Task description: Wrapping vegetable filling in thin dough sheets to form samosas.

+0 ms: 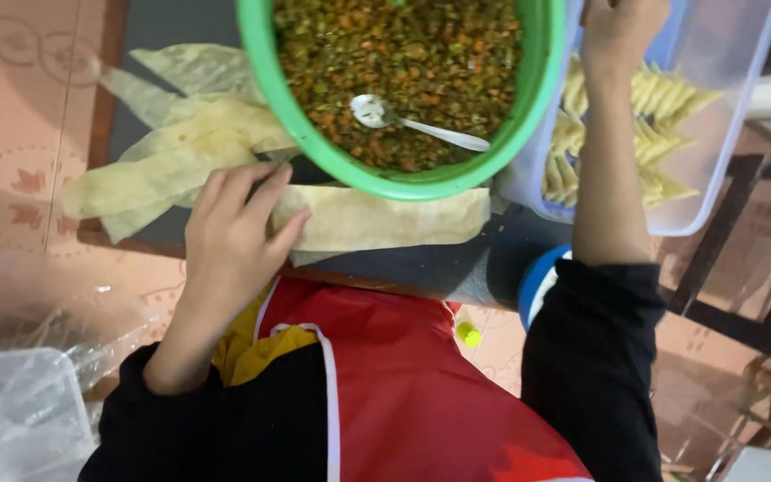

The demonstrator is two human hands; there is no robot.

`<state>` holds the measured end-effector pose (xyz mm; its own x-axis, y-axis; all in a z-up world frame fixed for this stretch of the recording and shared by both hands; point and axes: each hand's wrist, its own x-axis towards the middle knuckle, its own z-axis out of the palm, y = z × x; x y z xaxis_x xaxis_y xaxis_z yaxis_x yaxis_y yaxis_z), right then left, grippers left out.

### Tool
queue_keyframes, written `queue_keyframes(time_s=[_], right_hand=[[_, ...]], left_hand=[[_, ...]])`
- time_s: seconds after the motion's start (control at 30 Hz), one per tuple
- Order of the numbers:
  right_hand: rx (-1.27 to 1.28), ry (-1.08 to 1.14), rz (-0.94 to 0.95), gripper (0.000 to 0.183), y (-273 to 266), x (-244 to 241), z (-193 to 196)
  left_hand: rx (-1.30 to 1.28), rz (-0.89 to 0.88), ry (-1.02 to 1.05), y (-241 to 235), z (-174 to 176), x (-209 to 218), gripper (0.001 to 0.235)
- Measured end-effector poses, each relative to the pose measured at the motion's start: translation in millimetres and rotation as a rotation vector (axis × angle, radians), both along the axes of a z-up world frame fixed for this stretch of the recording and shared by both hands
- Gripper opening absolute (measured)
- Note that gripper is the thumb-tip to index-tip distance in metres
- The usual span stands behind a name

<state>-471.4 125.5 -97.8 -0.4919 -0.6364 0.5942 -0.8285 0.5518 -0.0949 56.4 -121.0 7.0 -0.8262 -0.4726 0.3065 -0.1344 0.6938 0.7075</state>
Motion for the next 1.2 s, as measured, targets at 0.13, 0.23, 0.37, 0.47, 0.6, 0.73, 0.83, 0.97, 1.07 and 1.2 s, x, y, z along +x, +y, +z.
queue_keyframes(time_s=[0.13,0.23,0.37,0.47,0.6,0.73,0.83,0.97,1.07,1.2], right_hand=[[-0.373,-0.808,-0.099,0.012,16,49,58],[-0.362,-0.841,0.158,0.052,57,127,103],[-0.114,-0.676,0.357,0.052,51,310,151],[-0.149,-1.045,0.359,0.054,43,385,147],[-0.387,-1.249,0.25,0.072,22,422,129],[-0.523,-1.339,-0.022,0.062,13,426,126],[-0.661,-1.406,0.031,0.062,18,421,116],[-0.757,-1.492,0.039,0.054,18,420,110],[-0.829,-1.547,0.063,0.049,23,419,99],[-0.849,-1.568,0.008,0.039,27,421,94]], left_hand=[[-0.028,0.012,-0.093,-7,-11,4,0.041],[-0.013,-0.015,-0.103,-5,0,1,0.029],[0.031,-0.036,-0.005,6,-5,-2,0.016],[0.55,-0.197,0.026,29,-5,-14,0.013],[1.309,-0.502,0.042,67,-15,-31,0.028],[1.44,-0.463,0.188,84,-27,-32,0.023],[1.342,-0.466,0.178,87,-23,-31,0.031],[1.18,-0.501,0.269,95,-24,-33,0.056],[1.183,-0.508,0.265,100,-29,-34,0.062],[1.28,-0.457,0.204,104,-35,-35,0.056]])
